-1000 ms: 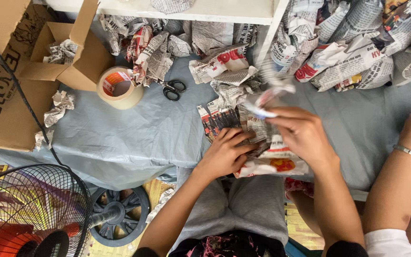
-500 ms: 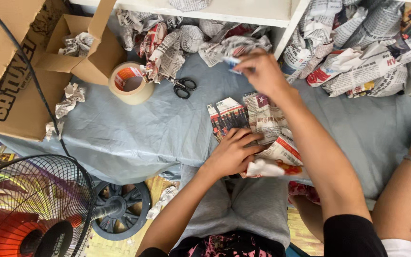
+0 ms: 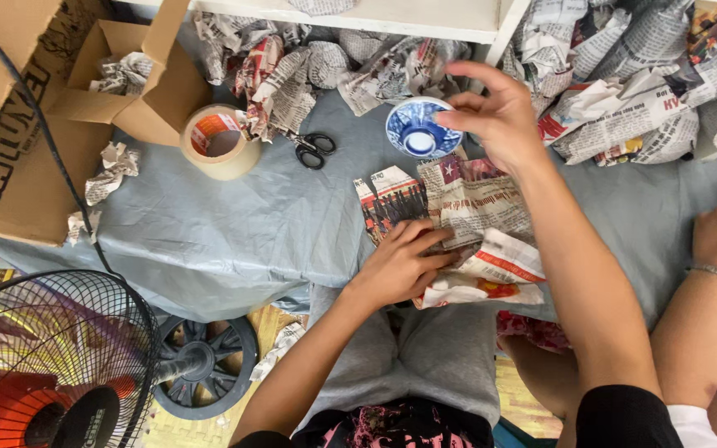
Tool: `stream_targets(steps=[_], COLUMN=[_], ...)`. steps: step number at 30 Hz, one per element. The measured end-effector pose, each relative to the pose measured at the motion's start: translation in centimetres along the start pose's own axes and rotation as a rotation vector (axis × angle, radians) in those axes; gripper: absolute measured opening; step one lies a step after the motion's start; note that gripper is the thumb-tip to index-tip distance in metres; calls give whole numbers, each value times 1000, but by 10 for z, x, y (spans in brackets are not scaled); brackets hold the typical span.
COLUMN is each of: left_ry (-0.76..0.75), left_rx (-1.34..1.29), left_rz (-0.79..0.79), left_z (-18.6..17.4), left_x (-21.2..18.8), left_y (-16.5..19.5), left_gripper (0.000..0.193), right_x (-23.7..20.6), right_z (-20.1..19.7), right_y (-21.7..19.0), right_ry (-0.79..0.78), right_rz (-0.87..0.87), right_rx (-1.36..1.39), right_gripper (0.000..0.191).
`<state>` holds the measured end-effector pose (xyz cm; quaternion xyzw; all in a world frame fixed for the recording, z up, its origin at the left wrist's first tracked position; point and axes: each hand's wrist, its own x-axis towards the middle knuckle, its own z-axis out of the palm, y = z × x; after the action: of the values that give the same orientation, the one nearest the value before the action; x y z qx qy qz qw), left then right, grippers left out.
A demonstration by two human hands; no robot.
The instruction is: The person sits at a table covered with crumpled newspaper and wraps ceramic bowls in newspaper, pressing and folding the paper around each bowl and setting the wrapped bowls on the table. They repeat the wrapping for additional bowls throughout the episode.
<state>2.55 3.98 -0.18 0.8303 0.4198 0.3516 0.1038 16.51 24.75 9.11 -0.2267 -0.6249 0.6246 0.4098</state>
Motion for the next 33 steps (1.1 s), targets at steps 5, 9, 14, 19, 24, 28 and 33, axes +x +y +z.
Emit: stream_targets(steps=[5,9,14,19,24,28,33], left_ry=[-21,34,66,145,186,169,179], left_rx=[26,37,51,55,71,49,49], left_rz=[22,44,25,19,62,50,105], left_z=[-2,2,7,8,6,5,2], left_x=[0,-1,-5,-3,-4,-5,-8], left_y=[1,0,0,-3,-2,-1,1], left_gripper=[54,46,44,41,32,24,17], right_x=[-48,-88,-127,-147,-175,-206,-212], right_z=[-15,-28,-52,-66,-46,-2,21], right_y=[-4,13,27,32,32,35,29], right_ry=[109,205,358,362,408,215,63], right_rz=[103,209,346,485,54,-249,-383], right_rx=[8,67,190,176,18,-382,-822], right_gripper=[40,36,29,41,31,25,22])
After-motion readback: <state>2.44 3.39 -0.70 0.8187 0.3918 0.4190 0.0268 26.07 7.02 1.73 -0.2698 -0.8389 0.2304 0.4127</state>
